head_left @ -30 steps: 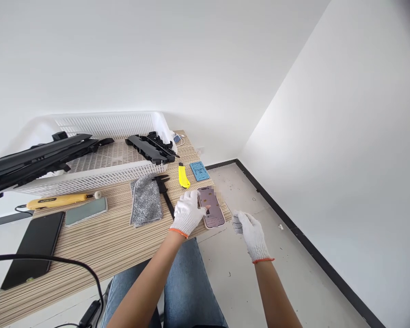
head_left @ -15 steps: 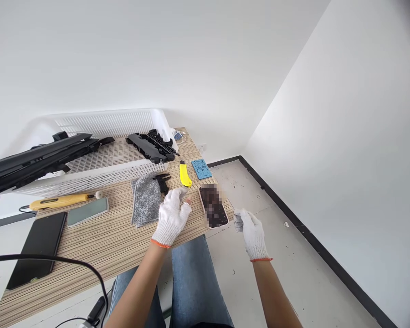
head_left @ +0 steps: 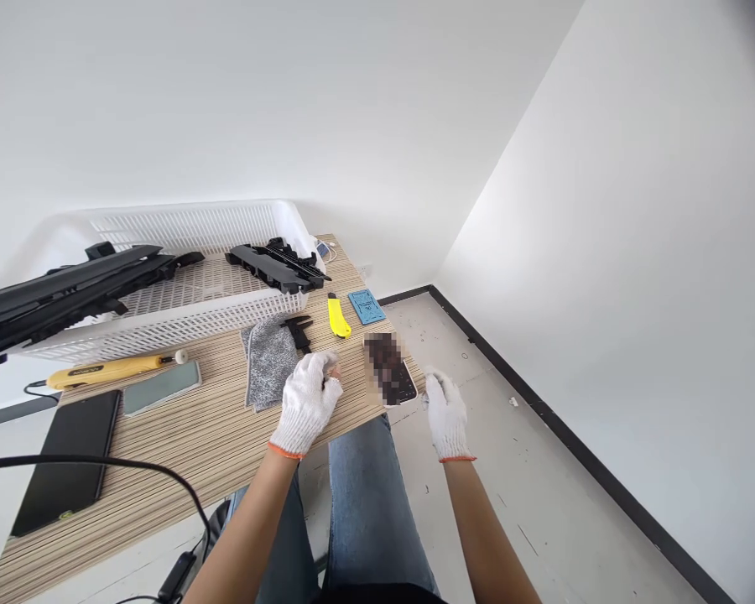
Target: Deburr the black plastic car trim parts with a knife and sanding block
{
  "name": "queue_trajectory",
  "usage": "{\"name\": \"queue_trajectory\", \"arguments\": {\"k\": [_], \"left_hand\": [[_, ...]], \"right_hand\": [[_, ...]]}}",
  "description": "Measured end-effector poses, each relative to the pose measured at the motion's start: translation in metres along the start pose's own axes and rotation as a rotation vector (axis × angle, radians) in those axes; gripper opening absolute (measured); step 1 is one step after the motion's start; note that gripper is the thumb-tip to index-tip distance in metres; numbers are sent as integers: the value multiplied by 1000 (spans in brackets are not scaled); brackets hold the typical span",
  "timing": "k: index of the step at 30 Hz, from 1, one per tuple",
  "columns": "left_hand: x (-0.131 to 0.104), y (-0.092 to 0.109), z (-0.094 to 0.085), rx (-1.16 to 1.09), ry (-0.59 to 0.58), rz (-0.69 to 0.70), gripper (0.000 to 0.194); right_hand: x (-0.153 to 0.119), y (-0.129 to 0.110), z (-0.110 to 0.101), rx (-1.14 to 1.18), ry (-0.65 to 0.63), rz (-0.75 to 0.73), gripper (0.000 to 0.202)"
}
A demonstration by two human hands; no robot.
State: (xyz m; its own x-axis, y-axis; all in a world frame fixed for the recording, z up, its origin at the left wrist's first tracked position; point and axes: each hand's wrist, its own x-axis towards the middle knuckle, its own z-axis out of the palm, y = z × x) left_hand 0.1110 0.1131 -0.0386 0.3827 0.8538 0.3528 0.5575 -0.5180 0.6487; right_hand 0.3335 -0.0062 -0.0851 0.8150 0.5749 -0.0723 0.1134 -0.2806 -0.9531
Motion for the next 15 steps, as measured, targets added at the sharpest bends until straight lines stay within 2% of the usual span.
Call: {"name": "queue_trajectory", "arguments": {"k": [3, 7, 12, 15], "left_hand": [[-5, -3, 4, 44, 40, 50, 23], [-8, -5, 6, 69, 119, 91, 20], [-6, -6, 4, 69, 133, 28, 21], [-7, -6, 2, 68, 116, -1, 22]], "right_hand": [[3, 8, 4, -65, -9, 41, 54], [16, 7, 11, 52, -224, 166, 59], [28, 4, 16, 191, -298, 144, 53], [30, 4, 16, 275, -319, 180, 50]]}}
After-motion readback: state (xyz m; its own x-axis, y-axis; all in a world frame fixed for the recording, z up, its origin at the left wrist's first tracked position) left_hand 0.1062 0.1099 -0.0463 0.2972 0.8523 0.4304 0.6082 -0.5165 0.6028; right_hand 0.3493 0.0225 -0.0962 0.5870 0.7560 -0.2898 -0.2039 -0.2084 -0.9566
